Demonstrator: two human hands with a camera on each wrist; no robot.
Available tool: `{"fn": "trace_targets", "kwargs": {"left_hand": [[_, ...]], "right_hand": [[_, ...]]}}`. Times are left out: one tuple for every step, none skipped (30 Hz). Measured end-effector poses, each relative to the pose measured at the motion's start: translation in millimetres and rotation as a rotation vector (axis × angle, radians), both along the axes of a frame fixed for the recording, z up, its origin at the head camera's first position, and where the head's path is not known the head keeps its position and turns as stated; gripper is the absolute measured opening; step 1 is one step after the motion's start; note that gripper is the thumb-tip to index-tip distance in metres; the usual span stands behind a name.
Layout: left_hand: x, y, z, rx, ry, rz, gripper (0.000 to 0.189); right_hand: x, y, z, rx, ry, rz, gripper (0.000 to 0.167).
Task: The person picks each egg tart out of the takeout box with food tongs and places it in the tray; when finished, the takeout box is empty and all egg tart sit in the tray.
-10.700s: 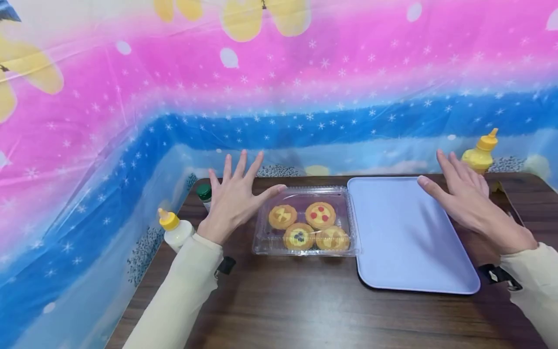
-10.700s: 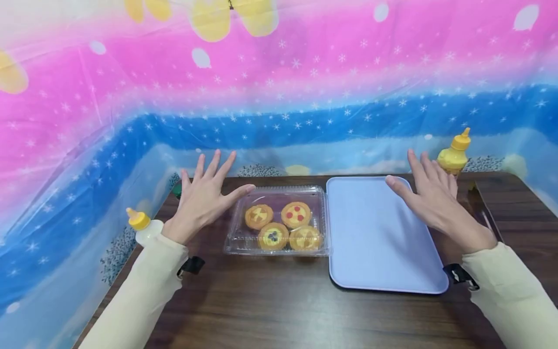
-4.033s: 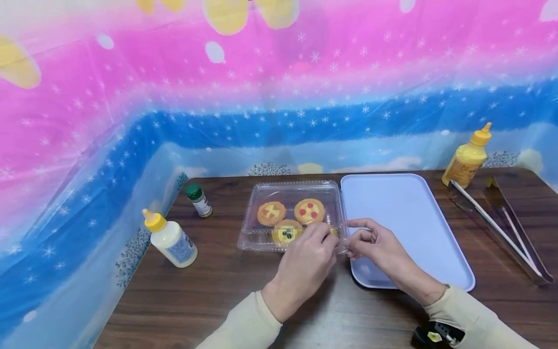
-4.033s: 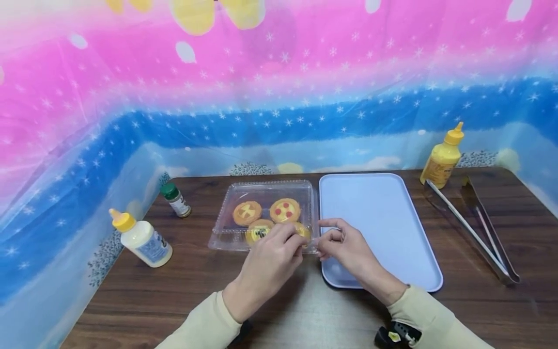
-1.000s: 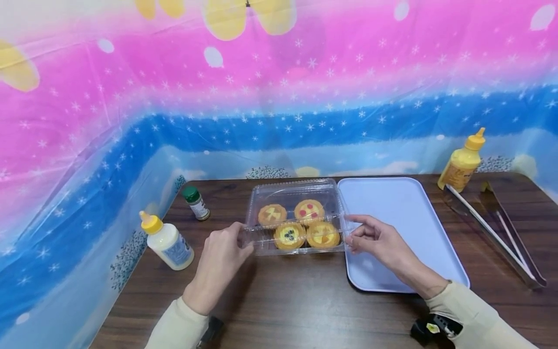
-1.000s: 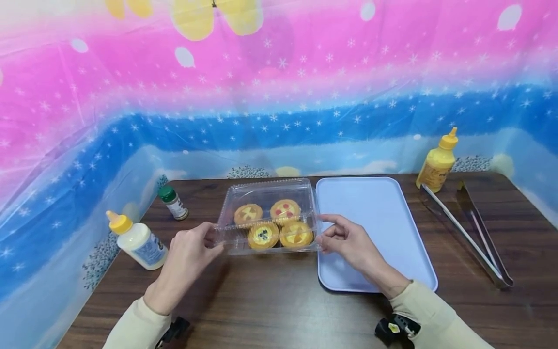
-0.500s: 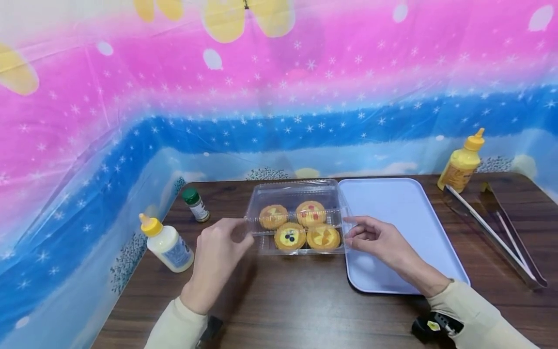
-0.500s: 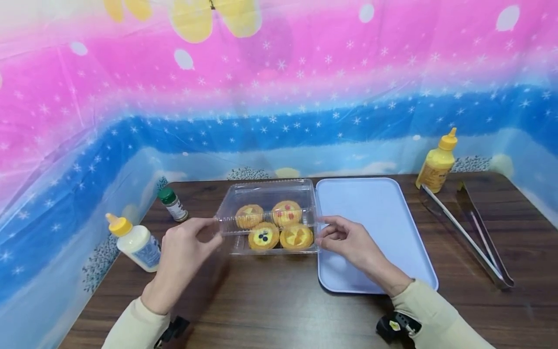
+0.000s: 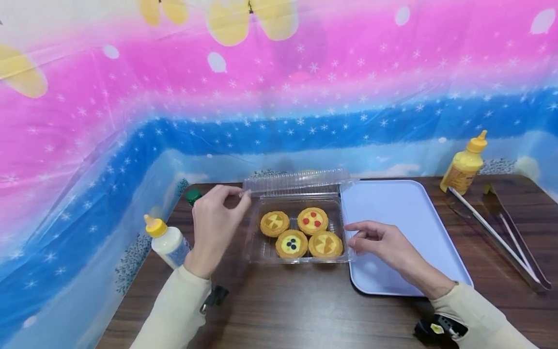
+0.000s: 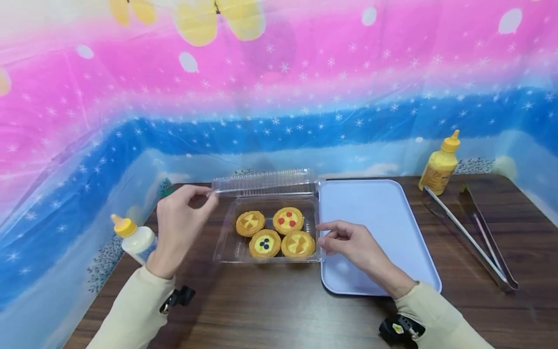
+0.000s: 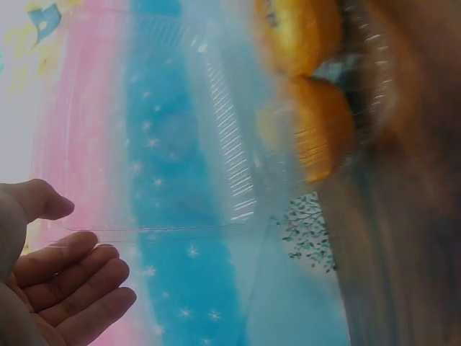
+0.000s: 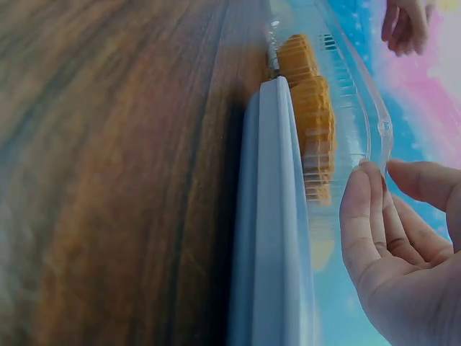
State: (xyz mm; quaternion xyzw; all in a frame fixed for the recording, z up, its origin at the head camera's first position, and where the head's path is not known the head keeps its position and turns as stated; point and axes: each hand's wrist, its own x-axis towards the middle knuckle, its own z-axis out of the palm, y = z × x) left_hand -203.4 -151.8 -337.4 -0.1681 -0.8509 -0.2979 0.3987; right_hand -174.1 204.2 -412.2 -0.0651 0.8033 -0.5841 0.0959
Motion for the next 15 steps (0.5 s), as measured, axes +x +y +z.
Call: {"fn": "trace_targets", "kwargs": {"left_hand": [[-3.4,0.2,3.2,0.008,-0.005,-0.006,0.013],[-6.9,0.5,6.5,0.016,-0.014,-0.012,0.013],[-10.1,0.7,9.6,0.029,-0.028,-0.016,0.014],[-13.5,0.8,12.5,0.045,-0.05,-0.02,0.015],[-16.8,0.9,15.2,0.067,-0.08,-0.026,0.016],[-20.2,0.9,17.6,0.092,-0.112,-0.03,0.018],[-23.8,0.8,19.5,0.12,-0.15,-0.029,0.021],[-26.9,0.6,21.6,0.152,-0.187,-0.032,0.024],[-30.1,0.3,23.3,0.184,-0.222,-0.033,0.026],[-33.6,-0.2,24.7,0.215,-0.257,-0.035,0.029],[-36.6,-0.5,26.2,0.246,-0.286,-0.04,0.031],[-39.9,-0.8,27.5,0.27,-0.309,-0.042,0.034],[-43.3,-1.0,28.5,0.291,-0.329,-0.048,0.035],[-46.9,-1.0,29.9,0.307,-0.343,-0.058,0.037],[-50.9,-1.0,30.9,0.318,-0.357,-0.062,0.038]], "right_hand": [[0.6,0.2,-0.2,0.0,0.003,-0.002,0.048],[1.3,0.3,-0.4,-0.003,0.004,-0.005,0.048],[2.1,0.2,-0.6,-0.004,0.004,-0.006,0.047],[3.0,0.1,-0.6,-0.004,0.003,-0.007,0.047],[4.1,-0.1,-0.4,-0.004,0.003,-0.005,0.046],[5.1,-0.3,-0.3,-0.004,0.003,-0.004,0.046],[5.9,-0.6,-0.2,-0.004,0.008,0.002,0.046],[6.8,-0.9,0.1,-0.001,0.011,0.006,0.046],[7.4,-1.1,0.4,0.005,0.019,0.014,0.046],[8.0,-1.3,0.7,0.007,0.023,0.022,0.045],[8.5,-1.3,1.1,0.012,0.028,0.03,0.045],[9.0,-1.3,1.5,0.017,0.035,0.037,0.044],[9.5,-1.2,2.1,0.022,0.041,0.043,0.044],[10.3,-1.1,2.7,0.026,0.043,0.047,0.044],[11.0,-0.8,3.0,0.03,0.048,0.052,0.044]]}}
